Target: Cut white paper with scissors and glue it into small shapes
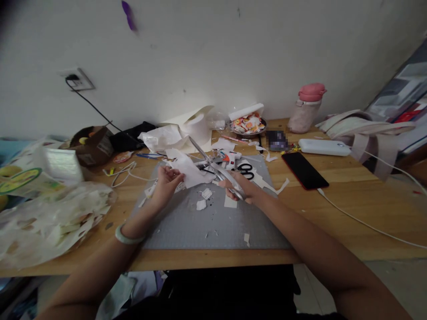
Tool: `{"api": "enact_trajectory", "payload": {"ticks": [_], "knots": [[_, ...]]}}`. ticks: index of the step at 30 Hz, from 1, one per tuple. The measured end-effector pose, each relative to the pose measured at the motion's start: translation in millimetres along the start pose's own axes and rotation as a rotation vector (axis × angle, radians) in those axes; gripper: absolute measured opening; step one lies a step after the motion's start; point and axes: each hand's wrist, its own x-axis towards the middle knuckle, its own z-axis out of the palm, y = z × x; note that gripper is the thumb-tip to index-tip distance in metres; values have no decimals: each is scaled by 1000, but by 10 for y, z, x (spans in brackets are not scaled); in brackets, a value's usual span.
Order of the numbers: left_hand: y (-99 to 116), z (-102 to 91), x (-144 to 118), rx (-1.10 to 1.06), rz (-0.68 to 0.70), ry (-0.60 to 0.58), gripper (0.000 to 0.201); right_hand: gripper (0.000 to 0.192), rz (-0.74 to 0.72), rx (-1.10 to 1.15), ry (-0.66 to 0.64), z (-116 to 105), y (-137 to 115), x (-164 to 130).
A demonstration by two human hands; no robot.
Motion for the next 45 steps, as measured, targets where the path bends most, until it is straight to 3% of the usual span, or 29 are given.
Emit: {"api": "enact_trajectory", "payload": {"ticks": [6, 11, 15, 20, 24, 28, 38, 45], "knots": [[7, -15, -25, 114, 154, 26, 25, 47, 7, 239, -222, -34, 117, 32], [44, -34, -58, 291, 130, -35, 8, 51, 15, 296, -293, 2, 155, 17], [110, -31, -70, 425, 62, -59, 19, 59, -54, 266, -358, 29, 177, 3], [84, -25, -49, 373, -67, -68, 32, 57, 38, 378, -462, -31, 246, 50], [4, -30, -14, 259, -64, -47, 35, 60, 171, 457, -530, -58, 279, 83], [-29, -58, 15, 179, -69, 5, 40, 61, 169, 457, -584, -16, 298, 91], [-88, -135, 55, 36, -96, 121, 58, 50, 315, 462, -542, -148, 203, 80], [-113, -111, 50, -11, -117, 119, 52, 40, 341, 488, -490, -124, 190, 89]]}}
